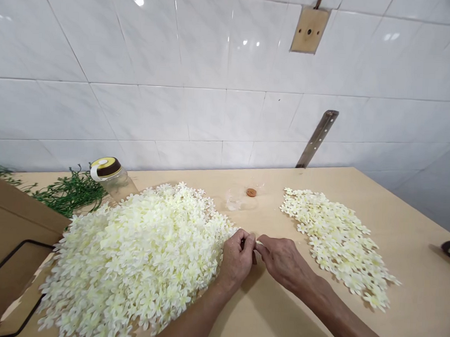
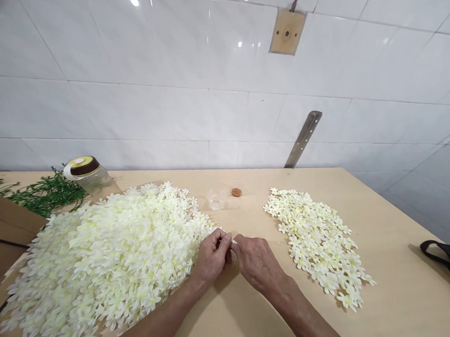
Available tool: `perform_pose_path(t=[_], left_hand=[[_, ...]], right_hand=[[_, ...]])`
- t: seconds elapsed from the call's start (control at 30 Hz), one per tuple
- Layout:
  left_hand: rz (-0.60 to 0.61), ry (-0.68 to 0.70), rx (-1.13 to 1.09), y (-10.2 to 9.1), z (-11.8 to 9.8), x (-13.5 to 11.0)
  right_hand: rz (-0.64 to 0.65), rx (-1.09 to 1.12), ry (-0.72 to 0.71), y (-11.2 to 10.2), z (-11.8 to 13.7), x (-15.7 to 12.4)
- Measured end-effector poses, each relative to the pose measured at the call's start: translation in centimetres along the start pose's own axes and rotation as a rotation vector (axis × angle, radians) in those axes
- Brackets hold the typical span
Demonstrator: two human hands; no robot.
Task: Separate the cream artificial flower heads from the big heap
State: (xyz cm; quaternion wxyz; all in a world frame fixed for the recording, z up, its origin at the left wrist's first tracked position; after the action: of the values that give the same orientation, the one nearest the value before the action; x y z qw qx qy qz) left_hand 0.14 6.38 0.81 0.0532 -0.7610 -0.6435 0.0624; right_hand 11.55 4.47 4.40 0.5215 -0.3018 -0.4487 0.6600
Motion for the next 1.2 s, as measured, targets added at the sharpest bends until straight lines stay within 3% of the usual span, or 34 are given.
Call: perform_pose_path(t=[0.13,0.33,0.53,0.63,0.77,0.9,1.03,1.2], left_hand=[[-0.038,0.095,0.100,0.0,-0.6,-0.1],[0.021,-0.068,-0.213,0.8,0.8,0.4],[-0.029,-0.082,-0.327,0.3,0.7,0.5],[-0.003,-0.084,-0.368,0.1,0.5,0.6],[0.112,-0.136,-0.419,0.4,0.4,0.7],[0.201,-0.136,-0.402,0.9,0.3,0.6],[0.157,-0.097,-0.305,1.0,0.4,0.4],[0.108,-0.042,-0.179,1.1,0.4,0.2]], right_hand=[[0.053,-0.084,0.040,0.8,-0.5,-0.6],[-0.113,0.242,0.185,-0.1,-1.0,0.0],[-0.075,0.413,0.055,0.3,1.2,0.4],[-0.090,0.439,0.028,0.2,1.1,0.1],[-0.142,0.423,-0.049,-1.3,0.4,-0.2],[-0.072,0.383,-0.140,-2.8,1.0,-0.1],[0.012,0.308,-0.142,-2.2,1.4,-0.1],[0.036,0.044,-0.048,-0.5,0.7,-0.2]])
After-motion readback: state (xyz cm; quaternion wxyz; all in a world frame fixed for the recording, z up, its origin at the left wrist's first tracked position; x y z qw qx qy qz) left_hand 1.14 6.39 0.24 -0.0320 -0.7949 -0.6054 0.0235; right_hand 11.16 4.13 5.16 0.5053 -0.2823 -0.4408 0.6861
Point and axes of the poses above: each hand's wrist, its own x-axis towards the middle knuckle, its own y-axis out of the palm, z = x × y, the point moved 7 cm from there along x, towards the middle knuckle, and after that the axes turned 9 degrees about x, right-handed, at the moved point
